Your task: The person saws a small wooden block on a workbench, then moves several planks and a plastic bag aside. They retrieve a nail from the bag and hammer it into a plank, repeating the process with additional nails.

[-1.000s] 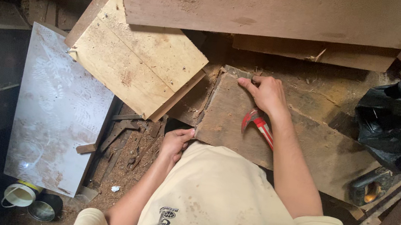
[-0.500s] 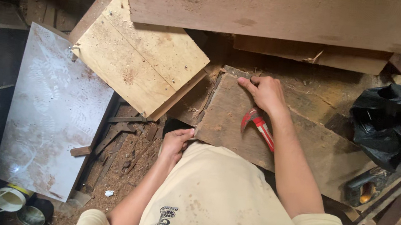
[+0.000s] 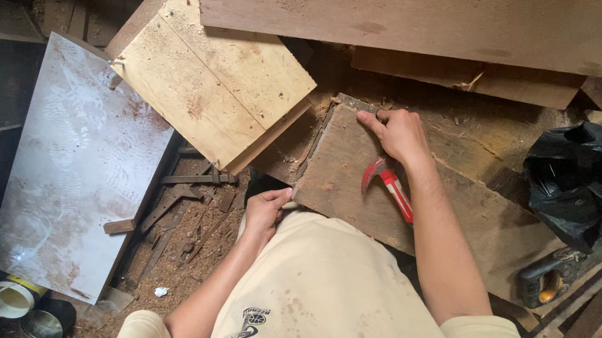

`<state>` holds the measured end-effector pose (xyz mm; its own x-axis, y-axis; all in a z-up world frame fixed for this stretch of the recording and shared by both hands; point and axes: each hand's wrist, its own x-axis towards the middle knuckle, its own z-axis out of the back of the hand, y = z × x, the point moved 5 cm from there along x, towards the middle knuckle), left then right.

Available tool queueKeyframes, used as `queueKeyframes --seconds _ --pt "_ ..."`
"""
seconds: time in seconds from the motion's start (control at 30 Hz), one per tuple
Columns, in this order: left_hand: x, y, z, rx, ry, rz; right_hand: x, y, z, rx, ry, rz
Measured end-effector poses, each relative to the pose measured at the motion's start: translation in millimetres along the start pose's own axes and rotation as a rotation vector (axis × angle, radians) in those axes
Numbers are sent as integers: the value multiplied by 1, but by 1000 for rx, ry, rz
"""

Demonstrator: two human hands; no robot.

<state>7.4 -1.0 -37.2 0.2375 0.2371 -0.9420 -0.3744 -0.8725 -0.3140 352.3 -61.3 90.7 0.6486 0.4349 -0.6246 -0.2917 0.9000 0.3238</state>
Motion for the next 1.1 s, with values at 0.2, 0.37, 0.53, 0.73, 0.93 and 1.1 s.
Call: queueKeyframes --seconds 0.2,0.37,0.53,0.73,0.93,1.1 --pt "-5 -10 0 120 48 -37 1 -8 -5 -36 28 -26" --pt "-35 -59 -4 399 283 -258 -14 -24 22 7 -309 205" --pt "-80 -116 -49 1017 407 -732 -86 -72 52 -51 -459 155" --pt "-68 -185 -151 512 546 -881 -152 -105 -1 -247 -78 -253" --pt "-36 -190 -181 344 599 -818 -190 -114 -40 -179 -403 -108" --pt "-33 -195 -184 468 505 -995 -203 -115 -49 11 -633 43"
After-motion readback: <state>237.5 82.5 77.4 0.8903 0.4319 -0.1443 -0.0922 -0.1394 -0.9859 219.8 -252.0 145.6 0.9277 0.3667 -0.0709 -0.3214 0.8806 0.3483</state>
